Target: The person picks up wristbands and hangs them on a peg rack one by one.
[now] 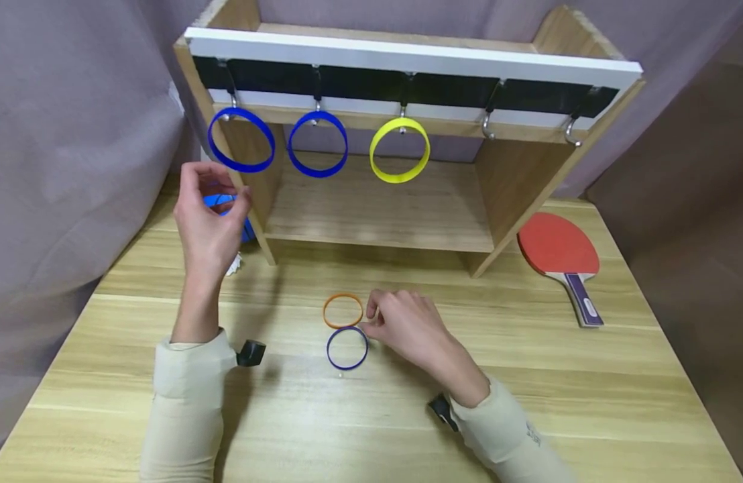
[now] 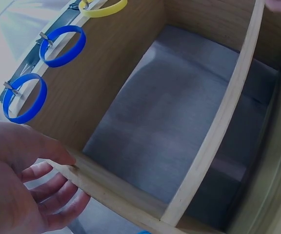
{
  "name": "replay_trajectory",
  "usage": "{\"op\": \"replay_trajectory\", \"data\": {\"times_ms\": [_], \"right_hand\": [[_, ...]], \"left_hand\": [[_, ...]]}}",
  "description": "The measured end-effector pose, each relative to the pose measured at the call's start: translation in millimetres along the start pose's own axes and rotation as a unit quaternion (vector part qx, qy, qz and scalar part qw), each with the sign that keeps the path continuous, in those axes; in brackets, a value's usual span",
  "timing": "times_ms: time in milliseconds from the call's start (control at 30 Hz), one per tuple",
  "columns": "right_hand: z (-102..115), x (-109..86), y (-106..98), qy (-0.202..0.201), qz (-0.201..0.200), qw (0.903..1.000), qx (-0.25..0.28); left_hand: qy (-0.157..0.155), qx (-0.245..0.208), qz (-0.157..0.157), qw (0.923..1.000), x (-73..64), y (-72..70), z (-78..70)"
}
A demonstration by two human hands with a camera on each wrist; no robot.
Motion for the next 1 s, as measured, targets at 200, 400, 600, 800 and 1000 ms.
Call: {"op": "replay_trajectory", "data": {"times_ms": [200,400,600,800,1000], "right_hand": [[-7,3.3,25,0.027,0.051,0.9983,0.013],[-10,5.6,34,0.022,0.069,0.9974,0.000],[-20,5.8,28,0.042,0.086,0.9954,0.004],[-28,3.8,23,0.054,0.089,0.9946,-0.001],[-24,2.7,18,0.013,0.057,0.9979,0.027]], "left_hand": [[0.003,0.006,-0.003,1.0000,0.1,-1.0,-0.6],[0.003,0.006,0.001,1.0000,-0.6,0.1,-0.5],[0.007,0.008,-0.003,0.9999,-0.4,0.0,-0.7],[0.004,0.009,-0.001,1.0000,-0.8,0.3,-0.8],[0.001,0.007,0.001,1.0000,-0.9,-0.3,-0.6]]}}
Point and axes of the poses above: each hand's wrist, its own x-axis towards the middle knuckle, its own y-axis out of the palm, z = x × y, the point moved 4 cm from there along x, towards the middle knuckle, and after that the axes turned 4 degrees about -x, right-handed, at the moved point
